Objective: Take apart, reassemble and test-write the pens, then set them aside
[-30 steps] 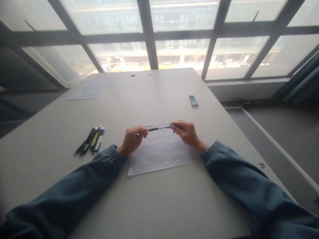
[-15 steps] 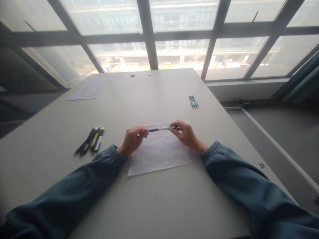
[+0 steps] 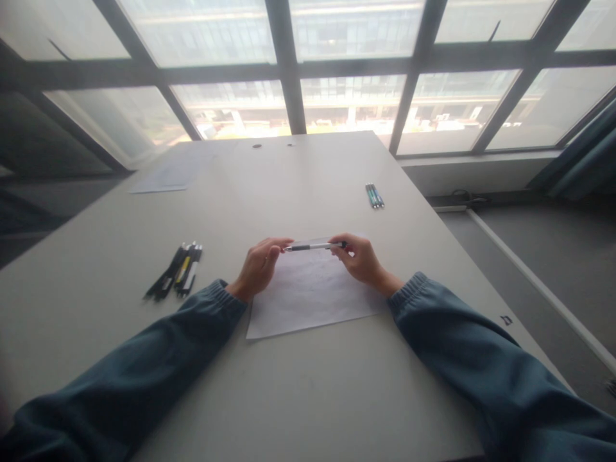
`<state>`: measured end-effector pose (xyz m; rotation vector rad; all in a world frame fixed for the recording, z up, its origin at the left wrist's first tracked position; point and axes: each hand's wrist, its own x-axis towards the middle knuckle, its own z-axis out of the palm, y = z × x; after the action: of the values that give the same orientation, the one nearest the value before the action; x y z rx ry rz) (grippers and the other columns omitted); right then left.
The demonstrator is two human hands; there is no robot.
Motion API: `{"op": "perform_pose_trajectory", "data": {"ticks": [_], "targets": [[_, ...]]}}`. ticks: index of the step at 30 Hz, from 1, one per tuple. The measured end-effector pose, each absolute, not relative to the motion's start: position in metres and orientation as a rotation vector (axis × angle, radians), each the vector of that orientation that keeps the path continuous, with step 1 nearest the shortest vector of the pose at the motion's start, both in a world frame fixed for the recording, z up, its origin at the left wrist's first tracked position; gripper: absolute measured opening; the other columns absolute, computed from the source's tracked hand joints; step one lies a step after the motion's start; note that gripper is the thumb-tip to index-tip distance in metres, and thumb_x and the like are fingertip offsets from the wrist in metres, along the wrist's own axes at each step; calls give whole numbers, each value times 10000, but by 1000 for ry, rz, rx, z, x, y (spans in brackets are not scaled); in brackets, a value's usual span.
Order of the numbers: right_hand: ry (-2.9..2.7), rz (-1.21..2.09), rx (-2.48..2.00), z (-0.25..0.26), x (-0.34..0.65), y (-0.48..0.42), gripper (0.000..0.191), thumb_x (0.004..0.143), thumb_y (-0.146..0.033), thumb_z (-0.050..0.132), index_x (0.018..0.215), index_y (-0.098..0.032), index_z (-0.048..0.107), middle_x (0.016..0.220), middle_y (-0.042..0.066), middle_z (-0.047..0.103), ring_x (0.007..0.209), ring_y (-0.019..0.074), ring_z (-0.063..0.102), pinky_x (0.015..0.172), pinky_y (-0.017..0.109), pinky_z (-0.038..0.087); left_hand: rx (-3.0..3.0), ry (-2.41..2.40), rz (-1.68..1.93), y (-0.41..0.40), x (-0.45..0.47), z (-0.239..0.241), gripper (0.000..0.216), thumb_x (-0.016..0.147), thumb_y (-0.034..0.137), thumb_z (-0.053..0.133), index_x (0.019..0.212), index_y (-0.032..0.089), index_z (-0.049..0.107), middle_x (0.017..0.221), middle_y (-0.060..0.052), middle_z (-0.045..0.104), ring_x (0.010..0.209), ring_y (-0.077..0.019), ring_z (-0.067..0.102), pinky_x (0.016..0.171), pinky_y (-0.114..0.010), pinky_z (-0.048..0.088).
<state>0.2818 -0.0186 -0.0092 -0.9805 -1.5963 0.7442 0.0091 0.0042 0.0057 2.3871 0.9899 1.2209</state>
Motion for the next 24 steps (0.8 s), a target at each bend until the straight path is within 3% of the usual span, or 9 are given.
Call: {"op": "perform_pose_trajectory", "data": {"ticks": [2, 6, 13, 24], "targets": [[-1581, 740, -985, -9, 282, -19, 230, 882, -385, 707, 961, -169, 725, 754, 41, 717, 644, 148, 652, 603, 274, 543, 2413, 969, 1273, 4, 9, 6, 337, 1017, 438, 494, 1184, 193, 655, 1017, -79, 719, 908, -192, 664, 854, -362, 537], [-1577, 747, -987, -8, 281, -19, 239, 874, -392, 713, 956, -168, 727, 752, 43, 717, 638, 151, 651, 599, 278, 544, 2490, 927, 1405, 2, 11, 9, 311, 903, 352, 707, 1174, 219, 630, 1095, -80, 669, 951, -196, 648, 843, -359, 559], [-1600, 741, -987, -6, 281, -21, 268, 877, -425, 709, 952, -168, 730, 768, 47, 718, 643, 146, 644, 616, 280, 548, 2520, 827, 1441, 0, 14, 10, 257, 941, 182, 635, 1194, 221, 611, 991, -56, 681, 916, -176, 643, 822, -346, 564], [-1613, 738, -993, -9, 282, -20, 251, 876, -410, 711, 963, -175, 736, 818, 52, 724, 701, 157, 656, 641, 282, 558, 2500, 851, 1333, 0, 15, 11, 208, 973, 207, 574, 1176, 211, 618, 955, -56, 679, 898, -174, 633, 837, -345, 541]]}}
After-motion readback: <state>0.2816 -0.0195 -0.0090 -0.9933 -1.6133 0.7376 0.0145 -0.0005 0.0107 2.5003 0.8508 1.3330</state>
